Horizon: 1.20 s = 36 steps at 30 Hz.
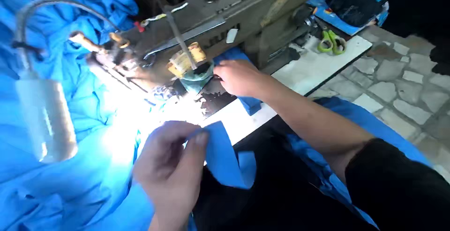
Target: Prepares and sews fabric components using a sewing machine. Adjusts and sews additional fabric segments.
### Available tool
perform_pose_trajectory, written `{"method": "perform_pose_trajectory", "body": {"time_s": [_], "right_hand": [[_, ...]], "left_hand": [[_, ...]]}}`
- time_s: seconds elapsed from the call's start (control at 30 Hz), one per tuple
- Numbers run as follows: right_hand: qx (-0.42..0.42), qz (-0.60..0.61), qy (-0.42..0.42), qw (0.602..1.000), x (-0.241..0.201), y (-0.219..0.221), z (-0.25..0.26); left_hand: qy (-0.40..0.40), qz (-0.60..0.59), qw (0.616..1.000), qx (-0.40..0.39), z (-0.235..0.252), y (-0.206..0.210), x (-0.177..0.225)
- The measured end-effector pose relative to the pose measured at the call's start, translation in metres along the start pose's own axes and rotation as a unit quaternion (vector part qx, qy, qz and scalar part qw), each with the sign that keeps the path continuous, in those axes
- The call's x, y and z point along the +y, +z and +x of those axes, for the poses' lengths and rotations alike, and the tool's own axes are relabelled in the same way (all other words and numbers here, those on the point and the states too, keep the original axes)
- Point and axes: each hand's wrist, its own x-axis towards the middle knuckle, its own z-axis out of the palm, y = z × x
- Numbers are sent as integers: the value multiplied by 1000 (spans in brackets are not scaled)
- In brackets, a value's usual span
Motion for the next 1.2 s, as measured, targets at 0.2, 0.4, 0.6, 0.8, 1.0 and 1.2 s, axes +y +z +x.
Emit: {"method": "perform_pose_trajectory", "body": {"time_s": [0.2, 0.4, 0.6, 0.8, 1.0, 1.2], "right_hand": [[81, 490, -193, 846, -27, 59, -71], [270, 389, -163, 866, -45, 74, -59], [300, 375, -157, 863, -55, 75, -54], [321, 350, -142, 869, -57, 76, -58], [332, 334, -138, 871, -58, 75, -63], [343, 345, -136, 863, -58, 76, -65]], "left_hand": [[-139, -78, 985, 72, -18, 13, -49], [-152, -42, 983, 92, -22, 12, -54], [-29, 107, 987, 112, -24, 12, -67], [29, 164, 982, 87, -21, 15, -67], [30, 159, 983, 87, -20, 18, -63], [25, 145, 987, 70, -20, 20, -58]]}}
